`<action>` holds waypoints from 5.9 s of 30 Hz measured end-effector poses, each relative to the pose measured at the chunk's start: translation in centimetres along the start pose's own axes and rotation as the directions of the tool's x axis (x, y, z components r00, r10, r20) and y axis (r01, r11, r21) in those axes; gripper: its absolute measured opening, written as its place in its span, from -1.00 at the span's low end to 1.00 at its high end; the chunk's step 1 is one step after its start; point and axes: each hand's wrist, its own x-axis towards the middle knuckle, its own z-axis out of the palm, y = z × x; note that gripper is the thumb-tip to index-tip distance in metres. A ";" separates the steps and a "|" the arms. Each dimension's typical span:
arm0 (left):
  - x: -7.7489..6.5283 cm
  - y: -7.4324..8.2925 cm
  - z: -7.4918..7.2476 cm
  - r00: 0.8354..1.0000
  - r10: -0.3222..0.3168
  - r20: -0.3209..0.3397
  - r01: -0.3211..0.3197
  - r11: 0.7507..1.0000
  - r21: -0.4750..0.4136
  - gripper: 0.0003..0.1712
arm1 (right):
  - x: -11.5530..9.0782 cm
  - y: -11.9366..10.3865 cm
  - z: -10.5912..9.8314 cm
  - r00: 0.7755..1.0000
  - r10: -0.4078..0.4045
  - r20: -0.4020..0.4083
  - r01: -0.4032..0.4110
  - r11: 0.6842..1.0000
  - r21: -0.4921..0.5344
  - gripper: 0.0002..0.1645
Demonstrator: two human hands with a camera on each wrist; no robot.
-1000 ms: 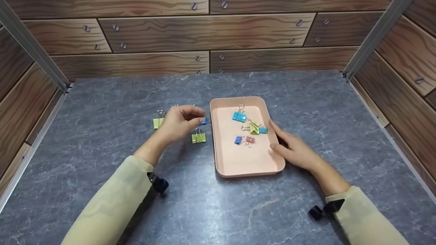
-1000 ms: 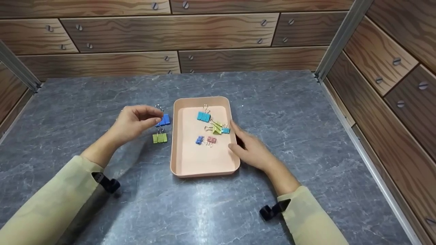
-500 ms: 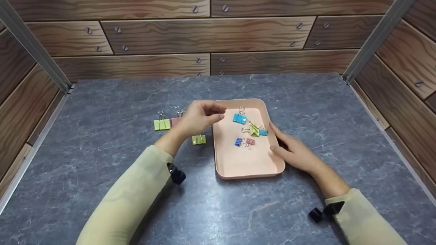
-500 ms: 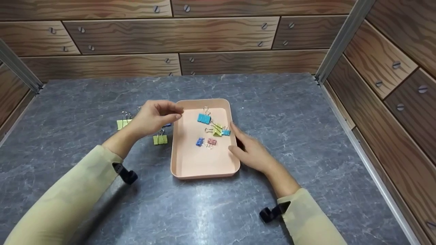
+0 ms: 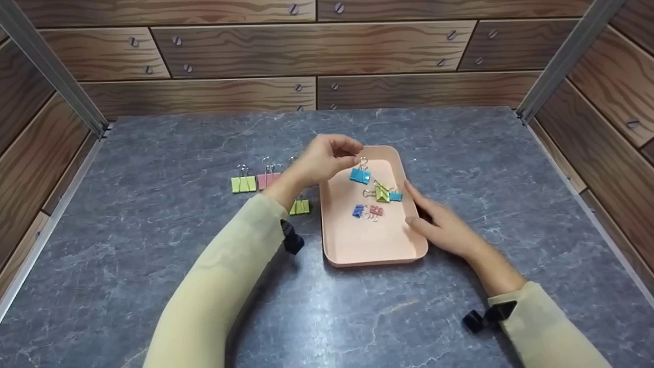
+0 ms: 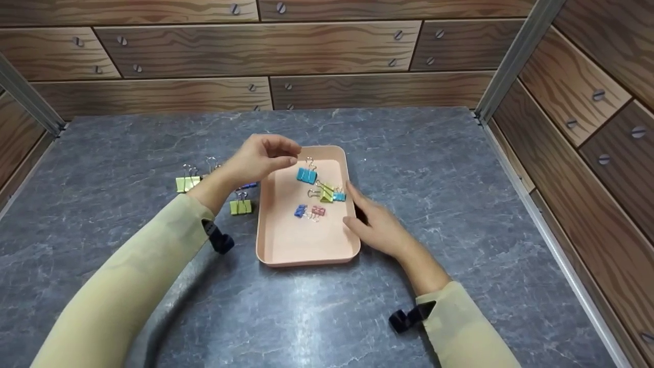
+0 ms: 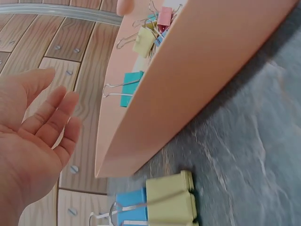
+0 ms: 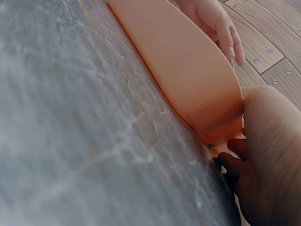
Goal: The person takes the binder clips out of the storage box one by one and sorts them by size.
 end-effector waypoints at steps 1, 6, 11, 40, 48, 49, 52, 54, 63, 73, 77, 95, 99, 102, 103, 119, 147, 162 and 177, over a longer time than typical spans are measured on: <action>0.3 0.0 0.1 1.000 -0.002 0.007 0.002 1.000 0.000 -0.69 | 0.0 0.0 0.0 1.000 -0.001 -0.001 0.001 1.000 -0.002 -0.07; 1.5 -0.4 0.6 0.999 -0.019 0.042 0.019 1.000 0.003 -0.64 | 0.0 0.0 -0.1 1.000 0.000 -0.007 0.000 1.000 0.000 -0.08; 2.4 -1.2 0.9 0.998 -0.024 0.065 0.023 1.000 0.007 -0.62 | -0.1 0.0 0.0 1.000 0.009 -0.014 -0.009 1.000 0.008 -0.08; 3.0 -3.3 1.5 0.983 -0.098 0.153 0.072 0.984 0.165 -0.62 | 0.0 0.1 0.1 1.000 0.002 -0.016 -0.002 1.000 -0.004 -0.08; 3.1 -3.2 1.6 0.985 -0.087 0.147 0.059 0.981 0.186 -0.64 | 0.0 0.1 0.0 1.000 0.008 -0.011 -0.008 1.000 -0.005 -0.08; 3.1 -3.2 1.6 0.986 -0.087 0.145 0.059 0.980 0.188 -0.64 | 0.0 0.1 0.0 1.000 0.007 -0.012 -0.007 1.000 -0.005 -0.08; 3.0 -3.2 1.6 0.988 -0.079 0.135 0.054 0.981 0.185 -0.65 | 0.1 0.1 0.0 1.000 0.004 -0.011 -0.004 1.000 -0.005 -0.08; 2.9 -3.2 1.6 0.990 -0.069 0.123 0.047 0.984 0.171 -0.66 | 0.2 0.1 0.0 1.000 0.004 -0.009 -0.004 1.000 -0.001 -0.08; 2.1 -2.6 1.5 0.998 -0.068 0.010 0.067 0.994 0.082 -0.73 | 0.2 0.0 0.0 1.000 0.009 0.001 -0.009 1.000 0.003 -0.09; 0.6 -0.2 0.4 0.996 -0.007 -0.088 0.009 1.000 0.020 -0.81 | 0.1 0.0 -0.1 1.000 -0.003 -0.009 0.003 1.000 0.017 -0.09; -0.4 0.8 -0.3 0.995 0.015 -0.096 -0.014 1.000 0.014 -0.83 | 0.1 0.0 -0.1 1.000 0.001 -0.003 -0.001 1.000 0.015 -0.09; -5.5 2.6 -4.2 0.989 0.042 -0.141 -0.037 0.999 0.035 -0.83 | 0.3 0.1 0.0 1.000 0.003 -0.001 -0.003 1.000 0.009 -0.11; -6.6 2.1 -5.2 0.986 0.016 -0.169 -0.008 0.999 0.048 -0.82 | 0.3 0.1 0.0 1.000 0.003 -0.003 -0.003 1.000 0.012 -0.11; -7.2 1.7 -5.8 0.983 0.004 -0.186 0.007 0.998 0.057 -0.82 | 0.3 0.1 0.0 1.000 -0.003 -0.007 0.003 1.000 0.022 -0.11; -7.5 1.5 -6.0 0.982 0.002 -0.190 0.009 0.998 0.058 -0.83 | 0.3 0.1 0.0 1.000 -0.004 -0.008 0.004 1.000 0.025 -0.11; -10.9 -0.9 -8.2 0.968 -0.058 -0.246 0.066 0.998 0.025 -0.86 | 0.3 0.2 0.1 1.000 -0.005 -0.006 0.005 1.000 0.024 -0.12; -13.6 -5.7 -8.3 0.952 -0.088 -0.295 0.102 0.994 0.034 -0.83 | 0.3 0.2 0.0 1.000 -0.010 -0.001 0.010 1.000 0.014 -0.10; -13.7 -7.6 -7.8 0.952 -0.110 -0.286 0.127 0.991 0.040 -0.86 | 0.2 0.2 0.0 1.000 -0.002 -0.004 0.002 1.000 0.030 -0.10; -13.5 -7.8 -7.5 0.945 -0.135 -0.299 0.150 0.988 0.029 -0.89 | 0.1 0.0 0.0 1.000 0.010 -0.002 -0.010 1.000 0.027 -0.11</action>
